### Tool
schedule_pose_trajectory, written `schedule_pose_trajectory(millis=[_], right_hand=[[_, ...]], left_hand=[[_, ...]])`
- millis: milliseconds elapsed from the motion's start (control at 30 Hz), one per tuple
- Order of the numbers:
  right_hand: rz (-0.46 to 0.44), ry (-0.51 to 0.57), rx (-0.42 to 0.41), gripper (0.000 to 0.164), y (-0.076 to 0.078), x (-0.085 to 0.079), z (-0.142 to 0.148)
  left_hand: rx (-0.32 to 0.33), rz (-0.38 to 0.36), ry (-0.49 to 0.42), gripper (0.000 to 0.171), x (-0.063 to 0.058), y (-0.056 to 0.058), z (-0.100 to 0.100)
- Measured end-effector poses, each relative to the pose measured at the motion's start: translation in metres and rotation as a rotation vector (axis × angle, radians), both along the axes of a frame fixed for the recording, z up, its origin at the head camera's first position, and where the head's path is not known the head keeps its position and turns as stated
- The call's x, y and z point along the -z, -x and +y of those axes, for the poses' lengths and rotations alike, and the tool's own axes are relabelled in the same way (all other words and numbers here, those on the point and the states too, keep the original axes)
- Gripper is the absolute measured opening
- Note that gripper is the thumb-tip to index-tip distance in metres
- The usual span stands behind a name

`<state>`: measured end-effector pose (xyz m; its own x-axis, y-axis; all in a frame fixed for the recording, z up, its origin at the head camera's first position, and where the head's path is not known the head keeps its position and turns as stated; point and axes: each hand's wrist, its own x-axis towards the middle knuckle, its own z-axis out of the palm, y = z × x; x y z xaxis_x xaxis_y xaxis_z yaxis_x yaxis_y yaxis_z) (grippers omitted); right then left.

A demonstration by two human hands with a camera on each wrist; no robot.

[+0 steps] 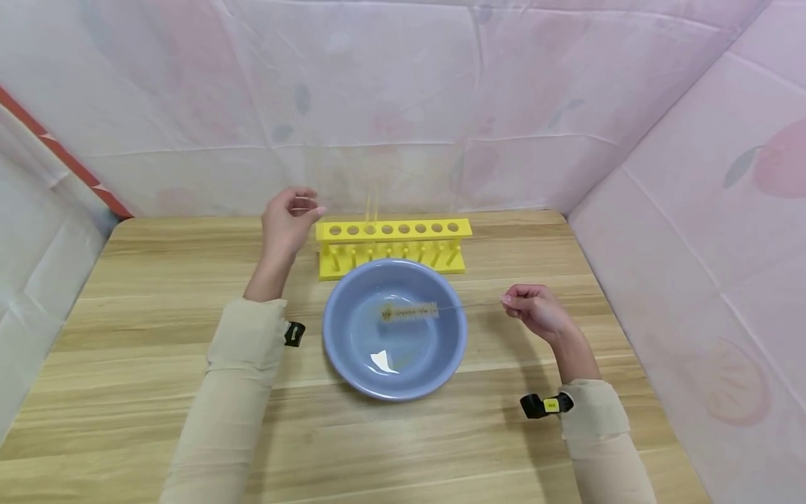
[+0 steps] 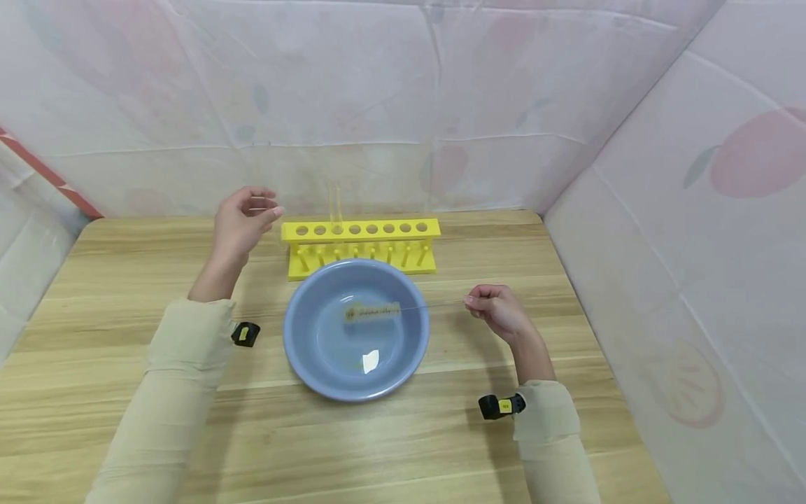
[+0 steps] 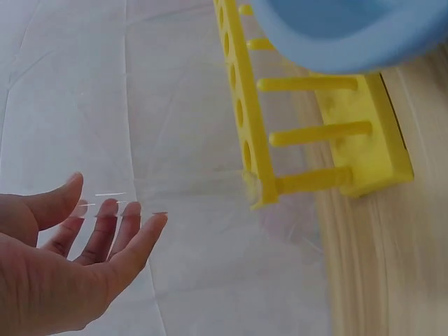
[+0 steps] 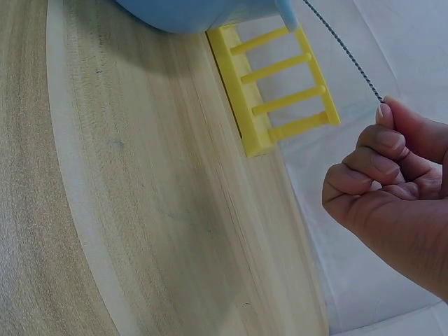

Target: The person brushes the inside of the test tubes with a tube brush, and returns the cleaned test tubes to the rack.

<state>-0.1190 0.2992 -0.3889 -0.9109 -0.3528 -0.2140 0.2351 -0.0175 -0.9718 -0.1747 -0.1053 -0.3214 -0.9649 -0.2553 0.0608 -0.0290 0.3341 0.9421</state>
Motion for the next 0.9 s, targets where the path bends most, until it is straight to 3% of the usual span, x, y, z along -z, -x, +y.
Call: schedule_pose_trajectory(millis=[200, 433, 667, 900], right_hand=[[-0.002, 0.002, 0.007, 0.030, 0.000, -0.001, -0.001], [-0.010, -0.026, 0.017, 0.029, -0.002, 0.000, 0.001], [0.008, -0.007, 0.029, 0.027, -0.003, 0.001, 0.001], [0.026, -0.007, 0.024, 0.026, -0.004, 0.002, 0.000]], left_hand=[[-0.035, 0.025, -0.006, 0.023, -0.008, 0.015, 0.013], [-0.013, -0.031, 0.007, 0.022, -0.008, 0.028, 0.018], [0.010, -0.094, 0.071, 0.021, 0.003, 0.036, 0.021], [0.048, -0.167, 0.093, 0.021, 0.019, 0.035, 0.020]])
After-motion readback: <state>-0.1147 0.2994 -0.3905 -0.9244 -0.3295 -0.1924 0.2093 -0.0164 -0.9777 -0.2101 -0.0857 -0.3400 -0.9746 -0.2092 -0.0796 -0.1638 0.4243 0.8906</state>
